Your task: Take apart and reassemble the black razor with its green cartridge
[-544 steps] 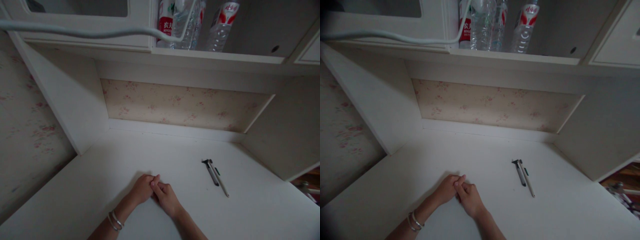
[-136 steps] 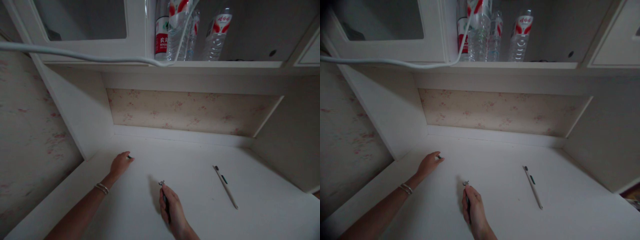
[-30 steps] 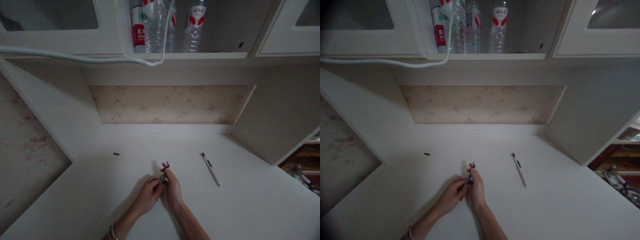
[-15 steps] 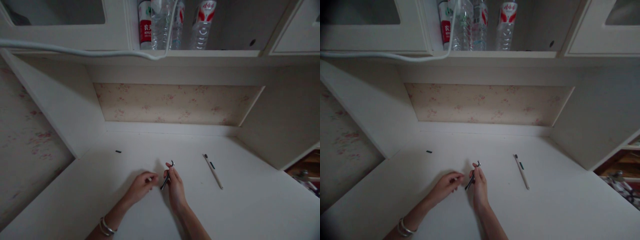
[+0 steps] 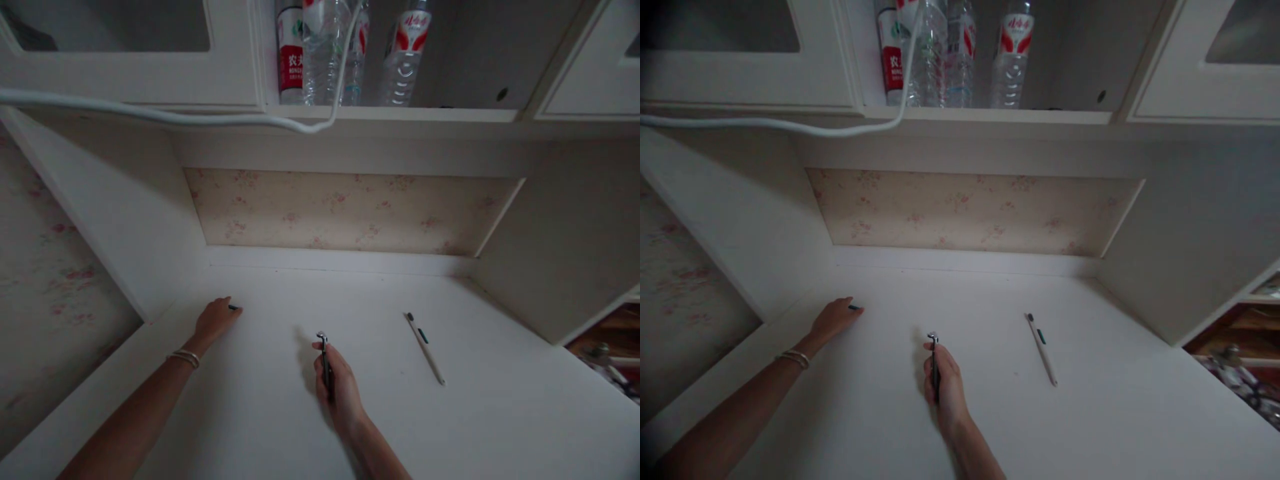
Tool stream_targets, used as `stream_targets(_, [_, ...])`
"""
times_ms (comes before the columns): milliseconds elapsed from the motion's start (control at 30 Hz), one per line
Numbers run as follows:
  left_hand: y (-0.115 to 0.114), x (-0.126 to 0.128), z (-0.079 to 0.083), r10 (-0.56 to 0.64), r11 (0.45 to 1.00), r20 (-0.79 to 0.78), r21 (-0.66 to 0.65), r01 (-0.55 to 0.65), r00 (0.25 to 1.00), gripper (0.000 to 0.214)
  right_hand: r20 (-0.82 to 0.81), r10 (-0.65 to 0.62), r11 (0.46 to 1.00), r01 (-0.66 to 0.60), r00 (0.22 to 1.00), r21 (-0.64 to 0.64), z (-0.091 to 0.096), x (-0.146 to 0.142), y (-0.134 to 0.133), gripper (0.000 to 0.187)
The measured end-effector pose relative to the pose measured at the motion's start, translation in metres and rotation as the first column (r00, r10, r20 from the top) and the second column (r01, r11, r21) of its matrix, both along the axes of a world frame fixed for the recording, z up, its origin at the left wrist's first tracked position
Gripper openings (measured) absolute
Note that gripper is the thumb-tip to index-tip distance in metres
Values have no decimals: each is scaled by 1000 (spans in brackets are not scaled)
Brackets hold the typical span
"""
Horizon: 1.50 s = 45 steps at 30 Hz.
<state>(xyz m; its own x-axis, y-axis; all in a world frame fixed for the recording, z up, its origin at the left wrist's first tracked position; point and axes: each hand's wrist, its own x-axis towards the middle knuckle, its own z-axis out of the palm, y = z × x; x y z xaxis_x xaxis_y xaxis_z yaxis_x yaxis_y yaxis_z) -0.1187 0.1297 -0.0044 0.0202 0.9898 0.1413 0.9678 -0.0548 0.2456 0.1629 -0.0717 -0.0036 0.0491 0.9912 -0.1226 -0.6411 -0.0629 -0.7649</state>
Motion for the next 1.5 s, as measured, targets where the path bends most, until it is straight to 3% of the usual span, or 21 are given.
stream_targets(200, [9, 5, -1, -13, 1000, -29, -27, 12, 1000, 44, -1, 8, 1000, -8, 1000, -2, -1, 1, 1, 45])
stream_targets(400, [7, 3, 4, 35, 999, 47, -32, -33, 998, 58, 19, 24, 1000, -23, 1000, -8, -2, 1, 1, 46])
stream_targets(567, [5, -2, 14, 79, 995, 232, -74, -63, 970, 45, 17, 18, 1000, -18, 1000, -8, 2, 0, -1, 47])
stream_targets(700, [-7, 14, 21, 48, 996, 478, -91, -5, 877, 50, 39, 28, 1000, -27, 999, -15, 3, -1, -3, 48])
stream_targets(833, [-52, 60, 19, -52, 986, 733, -71, 152, 678, 46, 78, 31, 999, -32, 996, 13, 5, -4, -5, 45])
stream_targets(867, [-68, 75, 18, -78, 978, 809, -51, 201, 582, 44, 88, 30, 999, -32, 996, 30, 6, -6, -4, 44])
stream_targets(900, [-85, 91, 17, -46, 959, 963, -31, 281, 264, 42, 97, 25, 998, -30, 995, 47, 7, -9, -4, 43])
stream_targets(933, [-102, 105, 17, 22, 935, 999, -7, 356, -39, 39, 109, 17, 998, -24, 994, 66, 9, -13, -3, 42])
stream_targets(967, [-117, 118, 18, 107, 909, 961, 10, 417, -256, 35, 125, 4, 996, -15, 992, 88, 10, -16, -2, 41])
stream_targets(1000, [-131, 129, 19, 195, 881, 902, 11, 473, -386, 31, 143, -5, 994, -11, 990, 113, 12, -20, -1, 40])
stream_targets(1033, [-142, 138, 19, 268, 851, 850, 11, 525, -454, 31, 159, -7, 990, -15, 987, 137, 14, -23, 0, 40])
stream_targets(1100, [-156, 148, 20, 343, 816, 777, 32, 577, -529, 30, 178, 4, 985, -34, 984, 166, 17, -27, 1, 40])
stream_targets(1200, [-160, 149, 19, 345, 801, 747, 82, 593, -568, 30, 190, 10, 989, -37, 982, 143, 19, -29, 1, 41])
stream_targets(1500, [-161, 149, 20, 344, 790, 768, 74, 609, -540, 35, 152, -7, 1000, 3, 988, 24, 20, -32, -6, 43])
